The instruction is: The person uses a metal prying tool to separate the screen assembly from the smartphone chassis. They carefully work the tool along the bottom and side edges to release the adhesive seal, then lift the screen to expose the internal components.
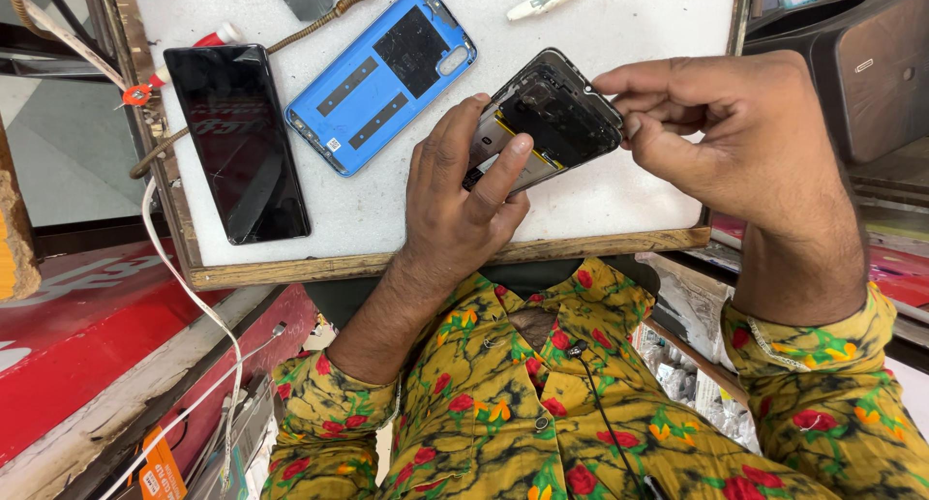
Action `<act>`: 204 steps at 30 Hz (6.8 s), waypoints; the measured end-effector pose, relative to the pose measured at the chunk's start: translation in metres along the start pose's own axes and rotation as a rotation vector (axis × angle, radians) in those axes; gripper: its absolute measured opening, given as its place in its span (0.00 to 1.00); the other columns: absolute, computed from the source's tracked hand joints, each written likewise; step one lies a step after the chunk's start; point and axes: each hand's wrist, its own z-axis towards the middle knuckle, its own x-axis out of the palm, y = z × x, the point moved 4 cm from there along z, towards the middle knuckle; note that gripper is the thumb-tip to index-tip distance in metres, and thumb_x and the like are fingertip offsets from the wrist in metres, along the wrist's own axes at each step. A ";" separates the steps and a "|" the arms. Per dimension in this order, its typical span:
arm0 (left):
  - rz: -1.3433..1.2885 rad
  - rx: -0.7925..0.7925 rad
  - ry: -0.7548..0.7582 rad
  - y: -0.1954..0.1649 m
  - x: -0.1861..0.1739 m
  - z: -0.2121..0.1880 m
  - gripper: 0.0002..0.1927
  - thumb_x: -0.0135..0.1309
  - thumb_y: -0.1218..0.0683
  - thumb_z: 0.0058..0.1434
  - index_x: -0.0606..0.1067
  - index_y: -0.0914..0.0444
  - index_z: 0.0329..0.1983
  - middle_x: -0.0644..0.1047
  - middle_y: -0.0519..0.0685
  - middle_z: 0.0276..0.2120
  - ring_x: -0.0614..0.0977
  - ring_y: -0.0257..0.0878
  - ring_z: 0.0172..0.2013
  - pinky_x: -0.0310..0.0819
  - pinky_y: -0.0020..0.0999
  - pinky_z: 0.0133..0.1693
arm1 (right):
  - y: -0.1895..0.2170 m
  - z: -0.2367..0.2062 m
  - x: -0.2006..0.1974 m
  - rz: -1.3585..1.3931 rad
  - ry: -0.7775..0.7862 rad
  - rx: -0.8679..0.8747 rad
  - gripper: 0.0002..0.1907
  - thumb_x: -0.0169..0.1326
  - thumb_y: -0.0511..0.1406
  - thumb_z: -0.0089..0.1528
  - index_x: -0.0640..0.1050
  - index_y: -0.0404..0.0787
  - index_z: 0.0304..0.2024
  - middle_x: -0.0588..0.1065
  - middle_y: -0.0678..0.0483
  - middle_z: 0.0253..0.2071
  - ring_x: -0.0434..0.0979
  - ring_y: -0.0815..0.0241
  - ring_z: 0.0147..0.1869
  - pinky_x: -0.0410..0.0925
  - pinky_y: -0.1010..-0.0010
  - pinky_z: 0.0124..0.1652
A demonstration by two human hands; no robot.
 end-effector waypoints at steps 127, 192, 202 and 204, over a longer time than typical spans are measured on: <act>-1.596 -1.103 -0.129 0.023 0.026 -0.046 0.11 0.53 0.56 0.70 0.73 0.67 0.50 0.80 0.52 0.43 0.83 0.36 0.41 0.83 0.32 0.38 | -0.064 -0.026 0.104 0.472 -0.822 -0.482 0.27 0.61 0.54 0.64 0.63 0.47 0.48 0.65 0.51 0.66 0.77 0.51 0.64 0.74 0.58 0.61; 0.287 -0.139 -0.232 -0.002 -0.029 -0.029 0.10 0.62 0.60 0.68 0.77 0.66 0.50 0.77 0.49 0.41 0.81 0.41 0.43 0.79 0.35 0.42 | -0.008 -0.005 0.090 0.138 -0.515 -0.383 0.22 0.66 0.34 0.77 0.63 0.40 0.56 0.69 0.49 0.63 0.71 0.61 0.61 0.64 0.74 0.63; 0.213 -0.203 -0.142 0.013 -0.024 -0.035 0.09 0.60 0.58 0.71 0.72 0.65 0.48 0.72 0.49 0.38 0.76 0.40 0.37 0.74 0.33 0.35 | -0.017 -0.007 0.087 0.151 -0.527 -0.371 0.22 0.65 0.33 0.76 0.63 0.40 0.58 0.68 0.49 0.66 0.71 0.60 0.62 0.64 0.73 0.64; 0.178 -0.243 -0.129 0.015 -0.026 -0.039 0.10 0.59 0.57 0.71 0.71 0.64 0.49 0.72 0.48 0.40 0.77 0.41 0.39 0.76 0.35 0.38 | -0.019 -0.008 0.087 0.146 -0.529 -0.363 0.22 0.65 0.34 0.75 0.63 0.40 0.59 0.68 0.49 0.66 0.71 0.60 0.62 0.64 0.73 0.64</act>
